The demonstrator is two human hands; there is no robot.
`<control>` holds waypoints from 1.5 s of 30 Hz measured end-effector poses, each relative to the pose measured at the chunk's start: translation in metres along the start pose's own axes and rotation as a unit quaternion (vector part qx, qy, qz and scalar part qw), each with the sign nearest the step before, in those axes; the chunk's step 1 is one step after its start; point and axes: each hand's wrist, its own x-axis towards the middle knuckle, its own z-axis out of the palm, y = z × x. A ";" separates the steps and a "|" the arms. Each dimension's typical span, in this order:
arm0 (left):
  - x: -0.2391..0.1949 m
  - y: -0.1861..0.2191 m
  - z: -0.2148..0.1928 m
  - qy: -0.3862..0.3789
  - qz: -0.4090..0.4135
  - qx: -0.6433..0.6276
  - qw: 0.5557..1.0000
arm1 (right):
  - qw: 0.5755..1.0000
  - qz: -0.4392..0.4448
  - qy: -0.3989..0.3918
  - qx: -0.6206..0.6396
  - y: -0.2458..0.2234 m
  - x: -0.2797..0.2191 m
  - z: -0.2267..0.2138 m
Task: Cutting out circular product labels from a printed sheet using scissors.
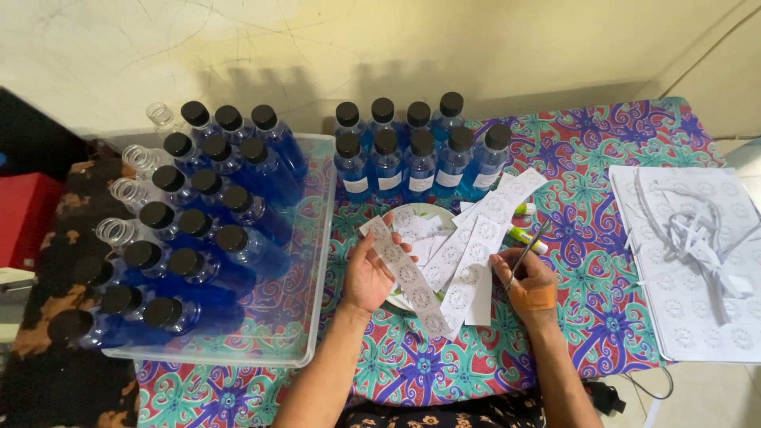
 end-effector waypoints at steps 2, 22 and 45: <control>-0.001 0.001 0.002 -0.003 0.000 0.001 1.000 | 1.000 0.003 -0.002 -0.004 -0.002 0.000 0.000; -0.001 -0.001 0.009 0.004 -0.009 -0.001 1.000 | 0.999 0.015 -0.006 -0.031 -0.004 -0.001 0.001; -0.014 0.013 0.031 -0.021 -0.008 -0.006 1.000 | 0.950 0.053 -0.042 -0.306 -0.026 -0.001 -0.026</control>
